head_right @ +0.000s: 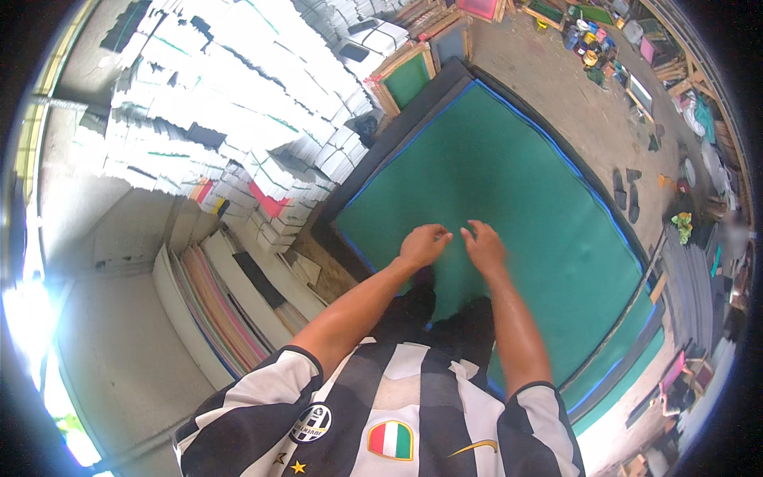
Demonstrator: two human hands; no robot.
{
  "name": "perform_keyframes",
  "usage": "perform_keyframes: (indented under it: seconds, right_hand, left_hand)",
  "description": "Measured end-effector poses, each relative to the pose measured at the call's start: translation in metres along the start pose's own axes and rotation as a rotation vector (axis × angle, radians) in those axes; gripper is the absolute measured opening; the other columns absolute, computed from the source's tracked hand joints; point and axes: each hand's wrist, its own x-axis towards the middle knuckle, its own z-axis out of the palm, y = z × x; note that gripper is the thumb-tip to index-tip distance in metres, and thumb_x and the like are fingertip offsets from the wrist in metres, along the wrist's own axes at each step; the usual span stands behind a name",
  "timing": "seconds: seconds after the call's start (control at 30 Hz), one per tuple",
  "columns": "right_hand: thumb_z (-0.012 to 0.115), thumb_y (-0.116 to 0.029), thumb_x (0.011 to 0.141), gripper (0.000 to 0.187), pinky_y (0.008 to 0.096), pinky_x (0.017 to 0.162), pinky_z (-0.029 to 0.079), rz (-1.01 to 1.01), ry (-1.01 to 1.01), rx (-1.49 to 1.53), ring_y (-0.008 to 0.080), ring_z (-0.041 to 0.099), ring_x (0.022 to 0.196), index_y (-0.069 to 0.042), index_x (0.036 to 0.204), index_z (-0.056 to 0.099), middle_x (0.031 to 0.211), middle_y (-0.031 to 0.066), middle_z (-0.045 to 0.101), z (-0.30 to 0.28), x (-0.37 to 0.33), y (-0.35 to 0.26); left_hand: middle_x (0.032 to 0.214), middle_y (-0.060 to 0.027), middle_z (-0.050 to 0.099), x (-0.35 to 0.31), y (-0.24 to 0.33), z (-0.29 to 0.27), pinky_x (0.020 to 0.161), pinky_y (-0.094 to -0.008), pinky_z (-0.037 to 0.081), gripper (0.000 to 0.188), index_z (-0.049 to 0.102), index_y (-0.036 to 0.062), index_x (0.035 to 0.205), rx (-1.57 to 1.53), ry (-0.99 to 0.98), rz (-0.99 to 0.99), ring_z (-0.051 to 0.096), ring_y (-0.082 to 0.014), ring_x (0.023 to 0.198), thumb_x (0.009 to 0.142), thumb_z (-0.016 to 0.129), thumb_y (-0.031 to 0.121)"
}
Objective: The person cuts a large green fabric sheet on a table using a utility knife and a wooden straightedge. They measure, align, and trim the fabric edges, then fold and smooth the material on the work surface.
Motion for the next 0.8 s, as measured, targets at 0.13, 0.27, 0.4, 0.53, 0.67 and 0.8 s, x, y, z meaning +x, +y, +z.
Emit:
perform_keyframes:
  seconds: [0.13, 0.27, 0.4, 0.53, 0.67, 0.8]
  right_hand:
    - [0.067, -0.042, 0.095, 0.042, 0.0438, 0.087, 0.055, 0.014, 0.068, 0.009, 0.0295, 0.070, 0.101, -0.012, 0.125, 0.069, 0.118, 0.0125, 0.072, 0.034, 0.049, -0.052]
    - [0.064, -0.042, 0.097, 0.042, 0.0482, 0.094, 0.052, 0.104, 0.019, 0.049, 0.0344, 0.065, 0.116, -0.013, 0.127, 0.068, 0.125, 0.0130, 0.069, 0.062, 0.089, -0.070]
    - [0.063, -0.042, 0.097, 0.042, 0.0487, 0.095, 0.052, 0.204, -0.003, 0.104, 0.0357, 0.065, 0.116, -0.012, 0.127, 0.068, 0.124, 0.0142, 0.069, 0.106, 0.129, -0.074]
    - [0.064, -0.038, 0.097, 0.040, 0.0452, 0.090, 0.054, 0.179, 0.051, 0.061, 0.0329, 0.068, 0.109, -0.010, 0.125, 0.069, 0.121, 0.0147, 0.071, 0.162, 0.165, -0.073]
    - [0.065, -0.038, 0.096, 0.039, 0.0460, 0.093, 0.053, 0.236, 0.007, 0.108, 0.0333, 0.067, 0.111, -0.009, 0.123, 0.069, 0.121, 0.0146, 0.071, 0.184, 0.189, -0.105]
    - [0.061, -0.039, 0.098, 0.041, 0.0487, 0.096, 0.052, 0.288, -0.019, 0.147, 0.0345, 0.065, 0.116, -0.011, 0.127, 0.067, 0.125, 0.0142, 0.069, 0.215, 0.208, -0.125]
  left_hand:
    - [0.106, -0.0147, 0.076, 0.038, -0.030, -0.048, 0.089, -0.0455, 0.055, 0.036, 0.075, 0.0059, 0.107, 0.021, -0.040, -0.056, 0.071, -0.0345, 0.103, 0.096, 0.065, 0.039]
    - [0.105, -0.0152, 0.076, 0.086, -0.051, -0.072, 0.088, -0.0452, 0.055, 0.036, 0.075, 0.0055, 0.106, 0.036, -0.093, -0.059, 0.071, -0.0352, 0.102, 0.096, 0.065, 0.039]
    - [0.104, -0.0161, 0.076, 0.131, -0.078, -0.091, 0.087, -0.0457, 0.055, 0.036, 0.075, 0.0049, 0.106, 0.061, -0.182, -0.057, 0.071, -0.0362, 0.102, 0.096, 0.065, 0.038]
    - [0.105, -0.0176, 0.075, 0.164, -0.122, -0.117, 0.087, -0.0467, 0.055, 0.035, 0.074, 0.0049, 0.107, 0.077, -0.254, -0.067, 0.070, -0.0391, 0.102, 0.096, 0.064, 0.037]
    - [0.106, -0.0170, 0.075, 0.185, -0.154, -0.145, 0.087, -0.0482, 0.055, 0.036, 0.074, 0.0058, 0.107, 0.137, -0.251, -0.115, 0.070, -0.0389, 0.103, 0.096, 0.064, 0.038]
    - [0.108, -0.0164, 0.075, 0.195, -0.178, -0.167, 0.087, -0.0479, 0.055, 0.038, 0.074, 0.0046, 0.109, 0.227, -0.330, -0.131, 0.070, -0.0375, 0.104, 0.097, 0.063, 0.039]
